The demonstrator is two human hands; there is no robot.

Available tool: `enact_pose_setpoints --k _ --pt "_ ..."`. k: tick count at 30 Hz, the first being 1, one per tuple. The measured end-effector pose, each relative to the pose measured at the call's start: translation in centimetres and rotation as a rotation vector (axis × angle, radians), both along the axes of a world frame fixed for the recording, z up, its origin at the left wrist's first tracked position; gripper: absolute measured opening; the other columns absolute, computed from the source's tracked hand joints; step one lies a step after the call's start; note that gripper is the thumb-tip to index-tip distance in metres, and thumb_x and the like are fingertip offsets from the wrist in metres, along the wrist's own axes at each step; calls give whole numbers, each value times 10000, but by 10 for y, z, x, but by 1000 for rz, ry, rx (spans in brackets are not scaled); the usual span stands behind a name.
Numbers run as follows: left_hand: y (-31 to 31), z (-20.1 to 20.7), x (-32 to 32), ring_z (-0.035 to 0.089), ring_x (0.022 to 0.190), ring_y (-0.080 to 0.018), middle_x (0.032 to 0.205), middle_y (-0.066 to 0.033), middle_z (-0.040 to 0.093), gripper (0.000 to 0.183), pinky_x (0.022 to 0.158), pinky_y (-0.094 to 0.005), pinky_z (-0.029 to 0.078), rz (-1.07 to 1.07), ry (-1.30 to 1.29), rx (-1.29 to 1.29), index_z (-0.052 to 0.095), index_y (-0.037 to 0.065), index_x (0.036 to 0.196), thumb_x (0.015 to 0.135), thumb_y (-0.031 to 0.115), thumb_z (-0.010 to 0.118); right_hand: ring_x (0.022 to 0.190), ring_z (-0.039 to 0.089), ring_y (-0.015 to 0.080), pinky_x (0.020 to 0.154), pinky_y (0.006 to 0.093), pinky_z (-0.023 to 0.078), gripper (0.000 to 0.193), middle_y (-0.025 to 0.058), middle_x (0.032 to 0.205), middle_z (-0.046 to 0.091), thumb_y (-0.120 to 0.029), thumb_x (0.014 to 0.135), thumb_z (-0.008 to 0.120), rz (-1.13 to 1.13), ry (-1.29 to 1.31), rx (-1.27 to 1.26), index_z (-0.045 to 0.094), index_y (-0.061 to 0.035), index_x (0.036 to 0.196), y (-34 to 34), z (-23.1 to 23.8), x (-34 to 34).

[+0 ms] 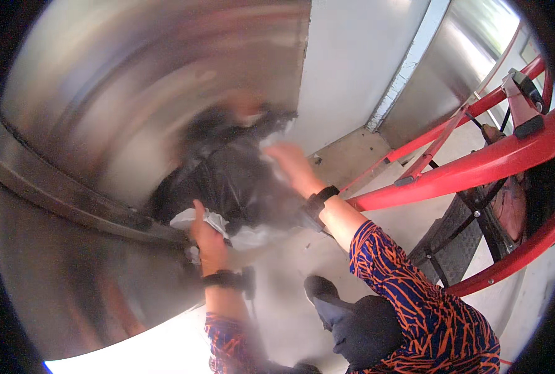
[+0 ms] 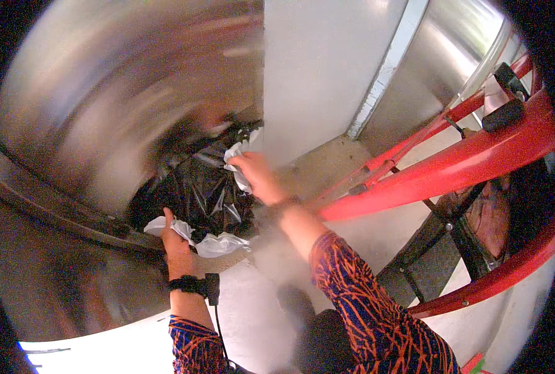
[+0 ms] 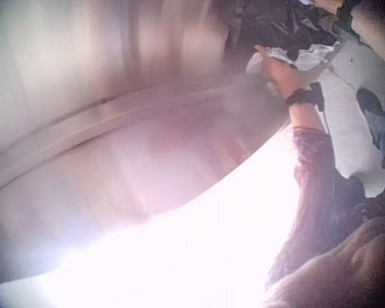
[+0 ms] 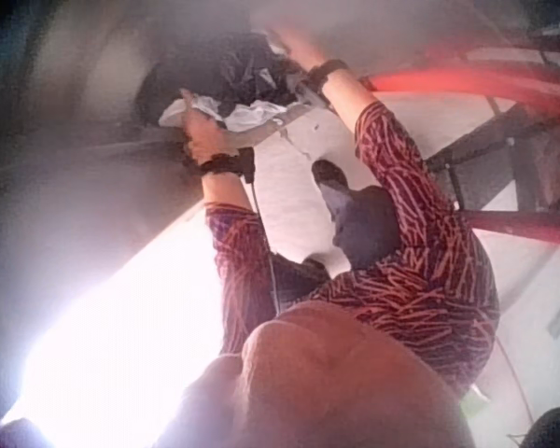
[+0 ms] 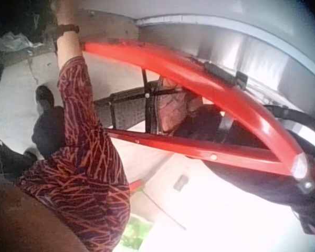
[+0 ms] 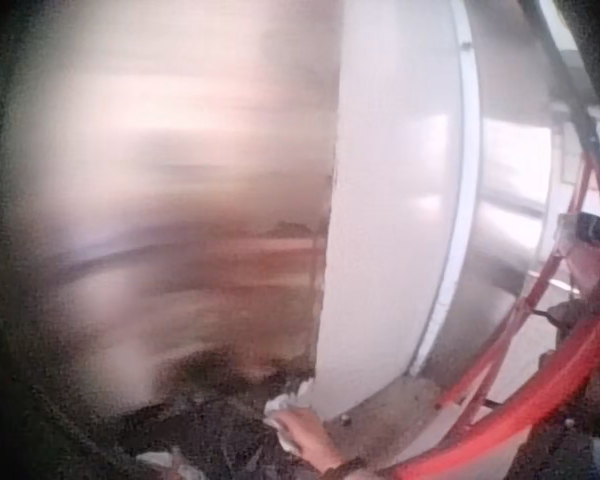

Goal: Clean and scrape residue from the exterior of elevator doors.

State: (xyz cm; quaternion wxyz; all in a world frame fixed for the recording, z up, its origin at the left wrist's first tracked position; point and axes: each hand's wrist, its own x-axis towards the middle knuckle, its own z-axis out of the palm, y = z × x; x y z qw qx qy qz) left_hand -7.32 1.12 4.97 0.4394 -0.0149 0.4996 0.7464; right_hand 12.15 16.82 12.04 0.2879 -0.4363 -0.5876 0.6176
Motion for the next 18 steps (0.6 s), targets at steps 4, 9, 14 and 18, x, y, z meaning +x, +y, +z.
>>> enact_pose_setpoints --k 4,9,14,18 --pt "4 15 12 429 564 -104 646 36 423 298 505 -276 360 124 82 26 495 125 741 916 358 558 1021 508 232 943 340 368 294 82 1106 581 -184 855 550 69 -30 695 580 -80 1129 -1 -33 4" --pt "8 34 32 532 825 -137 882 -12 552 455 735 -293 437 132 76 151 547 74 977 892 520 515 1000 523 152 896 304 392 375 61 1127 594 -251 870 592 -8 393 13 565 -11 1157 -19 34 -2" --pt "1 60 38 396 1228 -231 1361 -101 413 797 1046 -319 284 -25 -84 273 342 -6 1350 861 606 483 795 534 103 737 305 428 321 37 808 628 -296 837 636 25 412 -55 667 20 884 -32 41 3" --pt "4 72 45 384 1247 -239 1396 -118 377 843 1050 -328 276 55 140 -117 333 -37 1355 845 614 498 676 473 116 589 367 382 323 36 691 586 -293 818 643 -117 391 21 647 29 784 -31 31 9"
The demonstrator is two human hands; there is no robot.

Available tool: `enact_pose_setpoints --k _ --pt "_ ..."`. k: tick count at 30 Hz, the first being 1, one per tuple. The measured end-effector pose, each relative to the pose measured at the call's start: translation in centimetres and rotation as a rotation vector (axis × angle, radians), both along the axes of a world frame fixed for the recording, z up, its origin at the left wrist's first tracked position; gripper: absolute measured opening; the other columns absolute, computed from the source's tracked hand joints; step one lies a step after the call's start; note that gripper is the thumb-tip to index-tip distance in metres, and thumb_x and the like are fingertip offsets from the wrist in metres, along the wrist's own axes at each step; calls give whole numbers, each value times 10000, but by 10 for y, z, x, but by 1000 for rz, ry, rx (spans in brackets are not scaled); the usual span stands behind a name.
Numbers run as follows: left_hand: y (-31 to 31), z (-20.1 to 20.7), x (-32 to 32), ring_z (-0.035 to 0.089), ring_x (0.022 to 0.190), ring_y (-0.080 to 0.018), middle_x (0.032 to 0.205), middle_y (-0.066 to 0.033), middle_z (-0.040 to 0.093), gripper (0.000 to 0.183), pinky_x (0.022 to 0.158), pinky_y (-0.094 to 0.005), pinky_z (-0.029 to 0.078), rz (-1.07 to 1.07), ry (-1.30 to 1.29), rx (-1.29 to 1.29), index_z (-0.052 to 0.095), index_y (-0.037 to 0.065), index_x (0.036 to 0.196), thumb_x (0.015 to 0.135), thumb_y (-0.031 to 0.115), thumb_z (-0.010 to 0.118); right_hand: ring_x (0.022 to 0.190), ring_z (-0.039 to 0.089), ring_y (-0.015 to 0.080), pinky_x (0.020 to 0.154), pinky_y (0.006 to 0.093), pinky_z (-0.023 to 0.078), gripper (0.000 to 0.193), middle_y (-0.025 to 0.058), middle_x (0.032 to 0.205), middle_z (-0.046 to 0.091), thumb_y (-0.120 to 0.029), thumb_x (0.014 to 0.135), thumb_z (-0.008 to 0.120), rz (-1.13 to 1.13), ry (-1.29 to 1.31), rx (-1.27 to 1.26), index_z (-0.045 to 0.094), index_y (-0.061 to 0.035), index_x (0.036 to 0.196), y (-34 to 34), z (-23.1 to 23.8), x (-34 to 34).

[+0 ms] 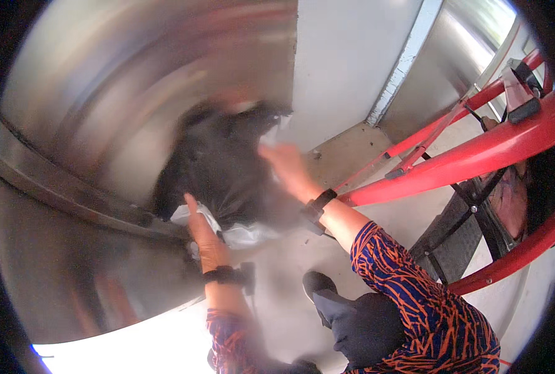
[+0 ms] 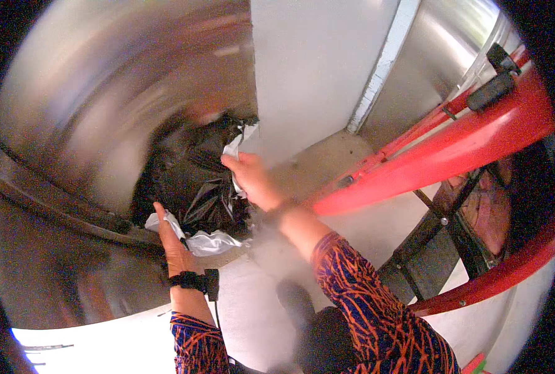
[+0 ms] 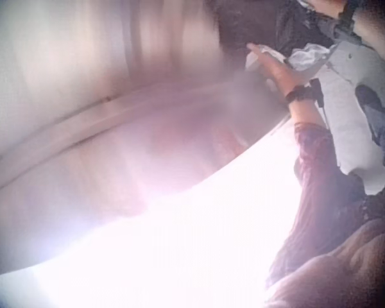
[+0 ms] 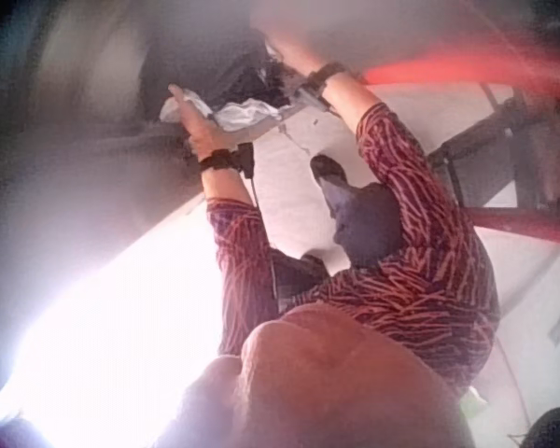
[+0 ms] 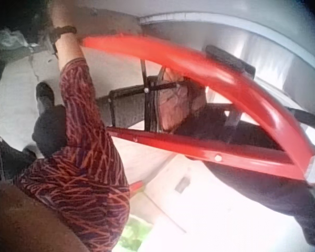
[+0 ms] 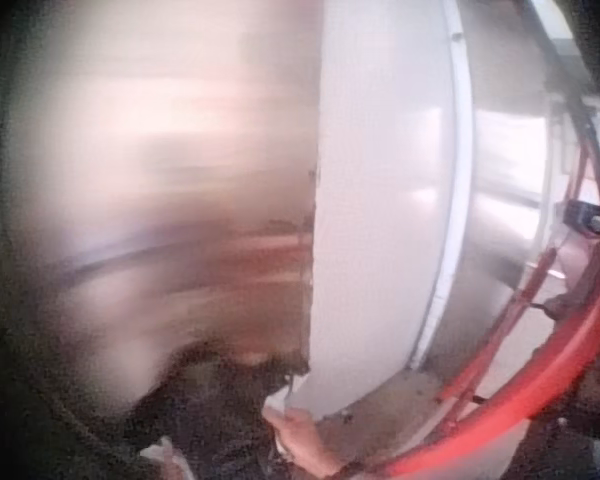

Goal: Clean and scrape residue from the exterior of elevator doors.

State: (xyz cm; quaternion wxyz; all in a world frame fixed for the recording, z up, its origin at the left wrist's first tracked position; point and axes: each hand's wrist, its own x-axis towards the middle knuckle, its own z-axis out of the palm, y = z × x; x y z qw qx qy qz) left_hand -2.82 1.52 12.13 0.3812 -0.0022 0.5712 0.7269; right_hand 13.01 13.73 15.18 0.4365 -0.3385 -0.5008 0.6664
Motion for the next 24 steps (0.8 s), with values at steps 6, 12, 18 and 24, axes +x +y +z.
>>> enact_pose_setpoints --k 6,12,18,24 --pt "16 -1 -38 546 946 -190 1062 -59 575 426 852 -327 420 -4 -7 -73 530 0 1151 871 315 598 674 467 133 584 366 383 325 45 696 569 -294 834 622 -149 -90 1 625 27 788 7 4 -18" --pt "14 -46 -57 479 786 -141 883 -19 527 324 733 -303 407 -103 -8 -137 569 12 1035 867 286 608 657 464 93 557 317 381 240 12 708 567 -241 838 624 -128 -149 -99 632 -9 777 21 -30 -12" --pt "6 -58 -68 569 830 -195 942 -33 598 362 737 -369 475 -65 107 -95 565 73 1045 856 381 601 623 464 50 515 262 371 154 -40 694 549 -164 836 624 -97 -23 -190 640 -41 744 16 -39 -18" --pt "-1 -36 -42 532 810 -170 899 4 553 370 742 -334 449 -22 33 -89 548 83 1047 849 390 612 587 469 50 487 257 365 171 -39 657 542 -167 843 623 -98 -149 -174 638 -37 733 22 -65 -9"
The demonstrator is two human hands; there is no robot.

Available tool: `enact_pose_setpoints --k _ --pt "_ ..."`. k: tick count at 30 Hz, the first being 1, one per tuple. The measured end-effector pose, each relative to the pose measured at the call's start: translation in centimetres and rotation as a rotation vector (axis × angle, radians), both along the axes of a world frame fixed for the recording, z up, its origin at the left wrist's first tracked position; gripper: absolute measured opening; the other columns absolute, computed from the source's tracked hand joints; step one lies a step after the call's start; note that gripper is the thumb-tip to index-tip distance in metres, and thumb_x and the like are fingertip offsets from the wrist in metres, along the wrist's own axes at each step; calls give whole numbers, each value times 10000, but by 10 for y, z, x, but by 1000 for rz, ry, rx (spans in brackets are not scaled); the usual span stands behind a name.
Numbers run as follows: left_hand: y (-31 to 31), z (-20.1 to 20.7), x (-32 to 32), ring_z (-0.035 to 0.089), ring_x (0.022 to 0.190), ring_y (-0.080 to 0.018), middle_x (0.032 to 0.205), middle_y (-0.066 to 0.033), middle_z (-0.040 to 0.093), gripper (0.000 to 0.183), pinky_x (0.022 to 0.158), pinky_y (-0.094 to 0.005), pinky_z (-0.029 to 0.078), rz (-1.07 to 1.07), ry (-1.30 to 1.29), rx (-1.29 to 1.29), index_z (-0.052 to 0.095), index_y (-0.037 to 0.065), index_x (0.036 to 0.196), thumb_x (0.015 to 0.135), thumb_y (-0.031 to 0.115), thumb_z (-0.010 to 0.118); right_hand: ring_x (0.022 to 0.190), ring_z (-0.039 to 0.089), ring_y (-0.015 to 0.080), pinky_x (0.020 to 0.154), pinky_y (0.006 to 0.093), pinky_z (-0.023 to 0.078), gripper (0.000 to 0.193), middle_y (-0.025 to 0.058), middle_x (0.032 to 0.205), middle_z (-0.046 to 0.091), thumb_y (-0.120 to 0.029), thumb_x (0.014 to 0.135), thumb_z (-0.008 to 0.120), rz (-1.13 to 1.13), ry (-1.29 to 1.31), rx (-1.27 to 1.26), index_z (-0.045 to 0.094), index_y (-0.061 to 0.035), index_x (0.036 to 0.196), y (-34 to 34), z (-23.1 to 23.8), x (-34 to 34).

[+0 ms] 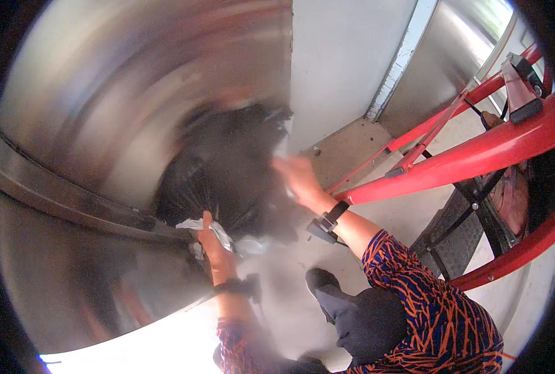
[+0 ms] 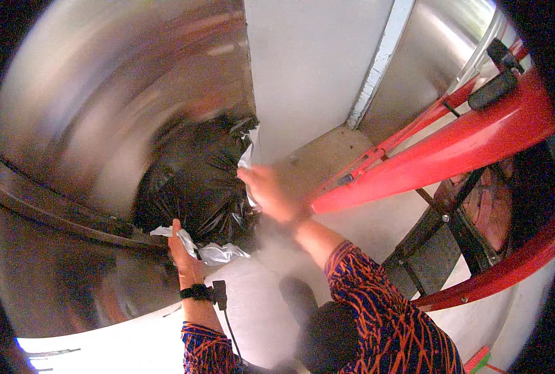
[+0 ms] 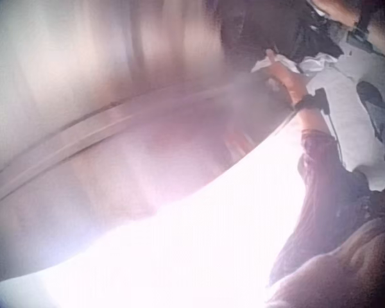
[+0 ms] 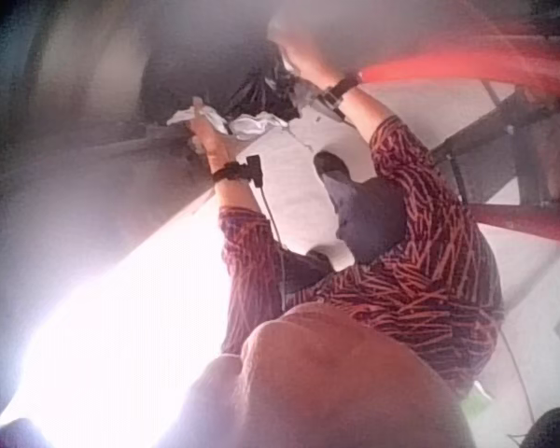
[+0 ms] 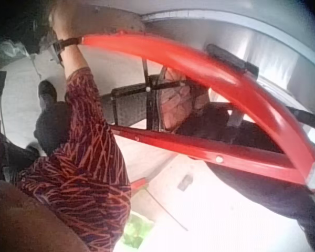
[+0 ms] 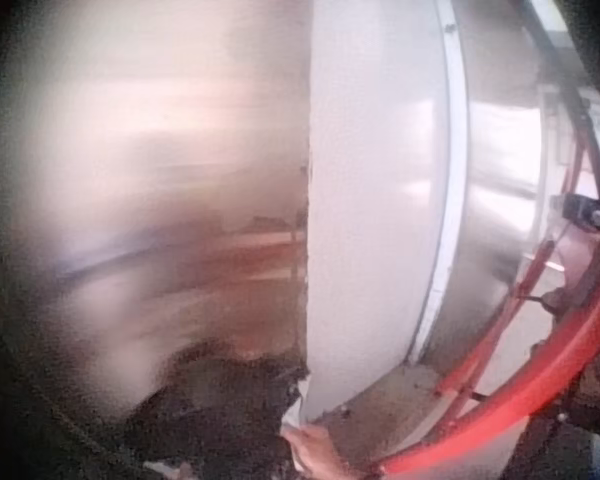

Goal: Clean and scrape residue from the exterior of elevator doors.

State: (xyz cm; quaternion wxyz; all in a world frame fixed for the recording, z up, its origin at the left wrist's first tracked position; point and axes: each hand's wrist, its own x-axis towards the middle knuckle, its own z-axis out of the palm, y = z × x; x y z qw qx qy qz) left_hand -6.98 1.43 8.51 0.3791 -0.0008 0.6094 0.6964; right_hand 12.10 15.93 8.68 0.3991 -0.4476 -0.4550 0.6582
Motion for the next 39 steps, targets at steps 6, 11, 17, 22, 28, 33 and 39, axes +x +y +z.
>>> enact_pose_setpoints --k 6,11,17,22,28,33,39 --pt "-2 -7 -4 522 866 -165 923 -3 554 424 783 -310 427 -12 38 -30 540 60 1088 839 391 632 584 467 43 487 246 366 186 -41 657 542 -178 853 622 28 -26 -3 635 -38 732 -6 -1 4" --pt "-10 -13 2 448 918 -140 990 6 500 367 846 -300 364 -53 -30 110 520 44 1129 876 297 602 587 468 44 496 245 371 192 -43 665 547 -192 863 619 35 -51 56 642 -37 751 -11 -4 12" --pt "-19 -33 -6 444 889 -129 938 11 493 345 821 -278 362 -76 15 10 543 56 1062 862 326 621 622 490 41 525 231 389 200 -38 696 578 -203 875 608 65 21 86 659 -27 795 -19 1 15" --pt "-16 -25 13 469 870 -141 956 -3 520 339 777 -309 386 -59 -9 44 553 52 1058 865 325 613 633 496 35 530 227 394 207 -35 714 590 -200 881 599 64 -46 39 672 -12 833 -19 -1 24" --pt "-20 -24 22 447 943 -165 1024 -22 509 427 855 -324 356 -41 -39 76 535 38 1109 837 348 645 625 497 43 544 236 407 200 -38 703 587 -182 888 585 65 -112 108 671 -13 825 -20 -18 29" --pt "-20 -41 19 448 932 -162 1006 -29 511 446 844 -314 357 -23 -108 78 540 18 1103 831 353 651 763 514 49 647 230 425 195 -18 857 601 -187 908 551 62 -38 338 649 -29 967 -15 -29 34" --pt "-31 -53 16 538 855 -165 931 -21 566 343 781 -342 445 -69 -70 98 553 41 1050 869 328 602 873 538 146 752 299 442 298 32 1020 602 -267 951 464 -141 891 -160 578 -60 1132 -8 23 21"
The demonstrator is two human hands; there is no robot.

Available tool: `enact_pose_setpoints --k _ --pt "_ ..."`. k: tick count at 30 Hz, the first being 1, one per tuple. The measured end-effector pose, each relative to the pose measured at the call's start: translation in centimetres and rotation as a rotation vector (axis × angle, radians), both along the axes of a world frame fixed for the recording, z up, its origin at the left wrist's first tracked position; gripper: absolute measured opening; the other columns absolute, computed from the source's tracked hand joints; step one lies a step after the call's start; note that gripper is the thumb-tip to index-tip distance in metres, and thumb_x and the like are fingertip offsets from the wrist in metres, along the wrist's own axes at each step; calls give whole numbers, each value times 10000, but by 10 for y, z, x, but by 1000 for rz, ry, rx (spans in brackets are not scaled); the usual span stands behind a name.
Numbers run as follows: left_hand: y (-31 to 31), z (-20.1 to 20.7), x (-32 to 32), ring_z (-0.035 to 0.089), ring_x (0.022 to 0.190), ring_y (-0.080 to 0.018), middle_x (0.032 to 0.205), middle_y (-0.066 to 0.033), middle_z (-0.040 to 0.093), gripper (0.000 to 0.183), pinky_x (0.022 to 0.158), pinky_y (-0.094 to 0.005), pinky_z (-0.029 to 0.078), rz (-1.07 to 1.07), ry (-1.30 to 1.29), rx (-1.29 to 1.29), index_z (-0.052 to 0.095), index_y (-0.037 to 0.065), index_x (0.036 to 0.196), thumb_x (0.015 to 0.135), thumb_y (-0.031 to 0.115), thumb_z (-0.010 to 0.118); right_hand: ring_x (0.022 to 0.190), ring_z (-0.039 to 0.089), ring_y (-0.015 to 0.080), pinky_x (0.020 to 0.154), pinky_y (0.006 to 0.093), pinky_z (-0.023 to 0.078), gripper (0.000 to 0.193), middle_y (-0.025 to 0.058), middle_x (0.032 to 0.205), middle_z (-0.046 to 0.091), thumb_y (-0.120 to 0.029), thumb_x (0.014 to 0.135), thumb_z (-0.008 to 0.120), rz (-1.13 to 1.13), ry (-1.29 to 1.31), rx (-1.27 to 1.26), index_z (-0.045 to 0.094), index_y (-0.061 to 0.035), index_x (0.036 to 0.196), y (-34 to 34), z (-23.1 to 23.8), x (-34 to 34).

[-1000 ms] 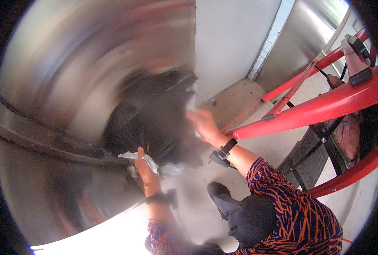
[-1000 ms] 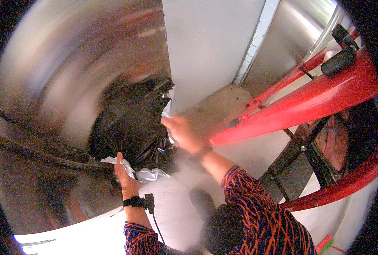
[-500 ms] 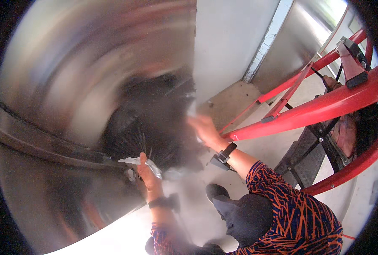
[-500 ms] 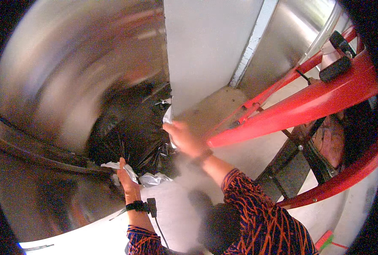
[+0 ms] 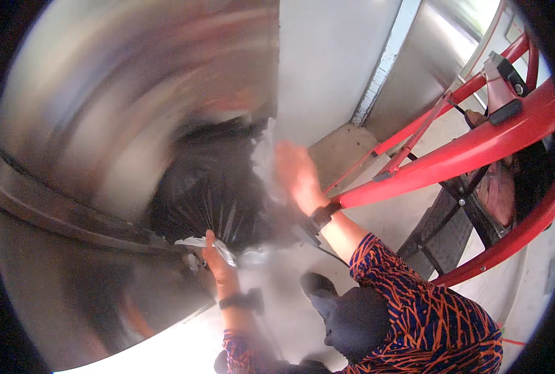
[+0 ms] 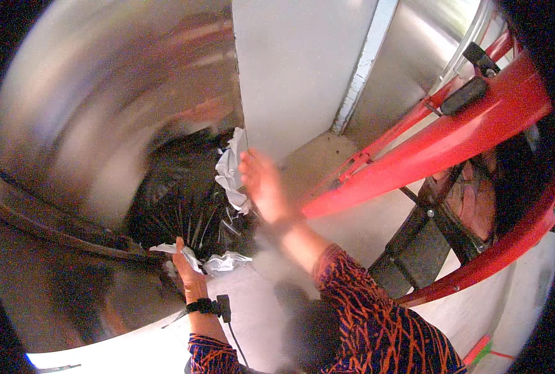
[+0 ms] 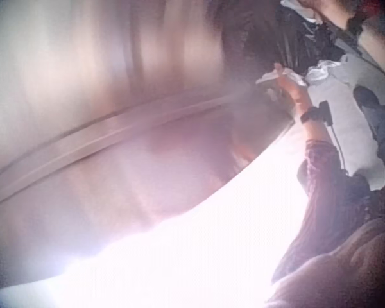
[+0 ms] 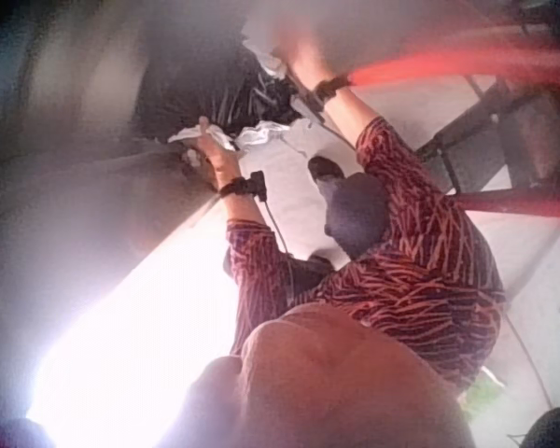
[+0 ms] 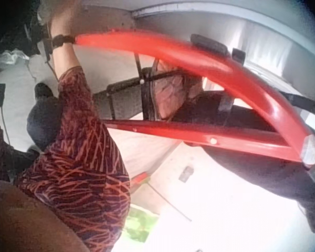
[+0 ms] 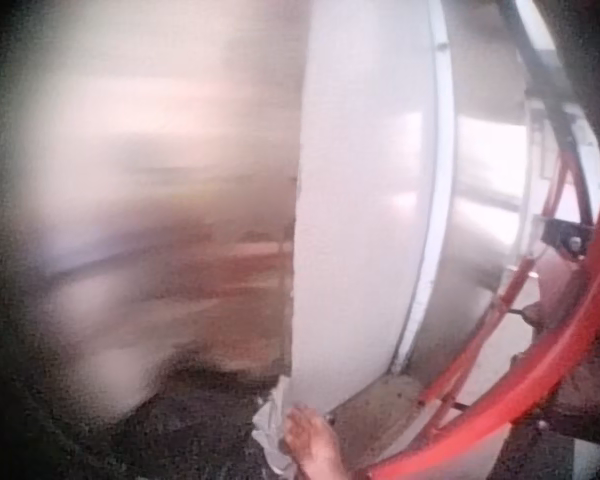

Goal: Clean and scrape residue from the exterior of elevator doors.

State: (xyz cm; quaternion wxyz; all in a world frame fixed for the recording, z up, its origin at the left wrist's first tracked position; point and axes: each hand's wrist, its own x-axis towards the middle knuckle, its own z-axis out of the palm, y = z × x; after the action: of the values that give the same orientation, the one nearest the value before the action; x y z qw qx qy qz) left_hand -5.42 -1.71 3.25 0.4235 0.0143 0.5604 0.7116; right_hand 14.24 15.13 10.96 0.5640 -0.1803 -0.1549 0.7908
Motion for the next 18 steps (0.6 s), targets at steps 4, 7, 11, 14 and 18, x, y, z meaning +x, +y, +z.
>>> enact_pose_setpoints --k 4,7,11,14,18 --pt "4 12 12 544 861 -176 935 -30 568 330 797 -345 446 21 43 -25 546 32 1036 866 309 604 705 557 115 606 228 460 270 64 894 602 -284 903 549 -248 -656 332 558 -35 1007 46 -27 -18" --pt "2 4 8 550 871 -184 952 -36 572 343 820 -344 449 22 -9 69 535 26 1058 862 298 608 560 492 125 513 260 429 319 20 702 507 -376 867 592 -167 -656 21 557 -65 800 51 -7 -25" --pt "-2 2 10 553 877 -194 959 -38 573 362 834 -336 450 21 11 77 519 24 1086 854 284 617 551 512 138 514 257 435 383 13 691 519 -430 845 610 -237 -932 195 580 -54 778 58 14 -27" --pt "-2 6 15 556 875 -198 959 -42 574 366 829 -340 454 25 -36 97 518 26 1090 853 287 618 533 539 145 462 266 438 378 14 700 553 -408 851 611 -181 -910 81 592 -35 794 56 26 -25" --pt "1 19 25 448 839 -162 892 -19 489 318 773 -317 372 18 13 17 539 61 982 859 346 611 499 554 147 384 294 424 318 22 646 564 -325 871 602 -171 -797 224 589 -32 747 66 22 -20"
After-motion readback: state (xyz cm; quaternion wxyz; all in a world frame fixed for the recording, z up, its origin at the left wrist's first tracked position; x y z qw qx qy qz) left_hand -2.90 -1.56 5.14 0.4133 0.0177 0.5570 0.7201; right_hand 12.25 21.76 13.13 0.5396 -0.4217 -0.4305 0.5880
